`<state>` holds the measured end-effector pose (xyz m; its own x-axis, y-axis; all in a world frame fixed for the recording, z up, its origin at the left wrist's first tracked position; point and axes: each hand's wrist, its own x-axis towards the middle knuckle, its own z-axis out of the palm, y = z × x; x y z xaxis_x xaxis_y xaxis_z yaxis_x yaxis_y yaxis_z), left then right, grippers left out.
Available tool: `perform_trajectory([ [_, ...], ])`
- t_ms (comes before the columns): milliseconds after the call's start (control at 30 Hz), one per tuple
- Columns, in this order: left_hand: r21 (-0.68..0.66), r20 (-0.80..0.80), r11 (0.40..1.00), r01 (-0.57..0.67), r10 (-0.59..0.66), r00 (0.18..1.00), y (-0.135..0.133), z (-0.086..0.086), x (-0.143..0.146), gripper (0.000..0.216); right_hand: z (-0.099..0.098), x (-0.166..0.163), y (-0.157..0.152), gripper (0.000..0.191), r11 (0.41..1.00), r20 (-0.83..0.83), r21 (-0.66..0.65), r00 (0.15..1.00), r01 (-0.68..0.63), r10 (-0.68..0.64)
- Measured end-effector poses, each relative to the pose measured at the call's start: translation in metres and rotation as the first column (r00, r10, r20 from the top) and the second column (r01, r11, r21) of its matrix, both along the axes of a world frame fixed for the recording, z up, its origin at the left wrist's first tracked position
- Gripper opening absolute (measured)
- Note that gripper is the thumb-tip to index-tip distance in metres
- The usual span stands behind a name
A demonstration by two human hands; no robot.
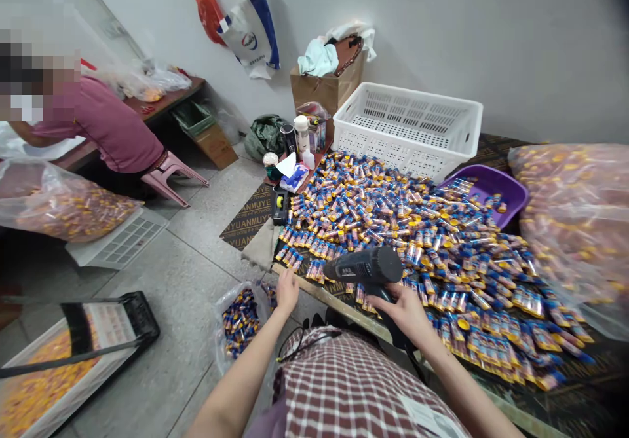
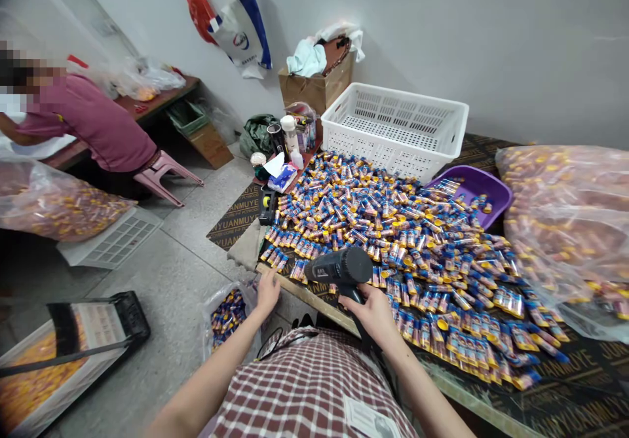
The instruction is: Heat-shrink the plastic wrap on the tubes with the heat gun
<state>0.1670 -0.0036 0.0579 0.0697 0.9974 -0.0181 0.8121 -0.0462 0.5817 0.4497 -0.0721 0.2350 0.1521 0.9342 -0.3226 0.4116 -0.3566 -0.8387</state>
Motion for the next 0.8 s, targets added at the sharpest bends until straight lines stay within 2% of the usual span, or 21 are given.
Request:
perform_trajectory([
  [67,-0.059,-0.030,0.997,0.042,-0.044,0.999,0.012,0.006,0.031,0.030,0.005,0.011,-0.011,0.035,0.999,0.070,-0.008,0.997,0.041,-0.040],
  [167,-0.200,-0.178,0.980,0.006,-0.043,0.983,0.025,0.012,0.069,0.047,0.007,0.028,-0.029,0.038,0.993,0.154,-0.028,0.982,0.112,-0.106],
  [233,-0.297,-0.258,0.955,-0.015,-0.065,0.964,0.029,0.014,0.085,0.054,0.006,0.037,-0.037,0.040,0.988,0.185,-0.049,0.973,0.147,-0.135],
  [300,-0.367,-0.272,0.930,0.011,-0.118,0.955,0.028,0.014,0.093,0.048,0.002,0.041,-0.042,0.041,0.983,0.192,-0.069,0.969,0.168,-0.152],
  [400,-0.410,-0.236,0.912,0.019,-0.127,0.963,0.026,0.015,0.090,0.043,-0.004,0.040,-0.043,0.040,0.982,0.162,-0.082,0.975,0.168,-0.153],
  [533,-0.377,-0.264,0.911,-0.169,0.069,0.962,0.039,0.021,0.066,0.045,-0.010,0.028,-0.036,0.038,0.988,0.073,-0.065,0.988,0.139,-0.134],
  [600,-0.350,-0.265,0.909,-0.225,0.134,0.955,0.051,0.025,0.054,0.047,-0.011,0.020,-0.029,0.037,0.992,0.041,-0.063,0.993,0.111,-0.108],
  [700,-0.344,-0.188,0.922,-0.180,0.120,0.975,0.066,0.026,0.045,0.052,-0.011,0.006,-0.018,0.036,0.997,-0.015,-0.046,0.998,0.062,-0.062],
  [800,-0.364,-0.062,0.930,-0.053,0.032,0.998,0.073,0.020,0.047,0.060,-0.008,-0.004,-0.009,0.035,0.999,-0.051,-0.030,0.998,0.036,-0.037],
])
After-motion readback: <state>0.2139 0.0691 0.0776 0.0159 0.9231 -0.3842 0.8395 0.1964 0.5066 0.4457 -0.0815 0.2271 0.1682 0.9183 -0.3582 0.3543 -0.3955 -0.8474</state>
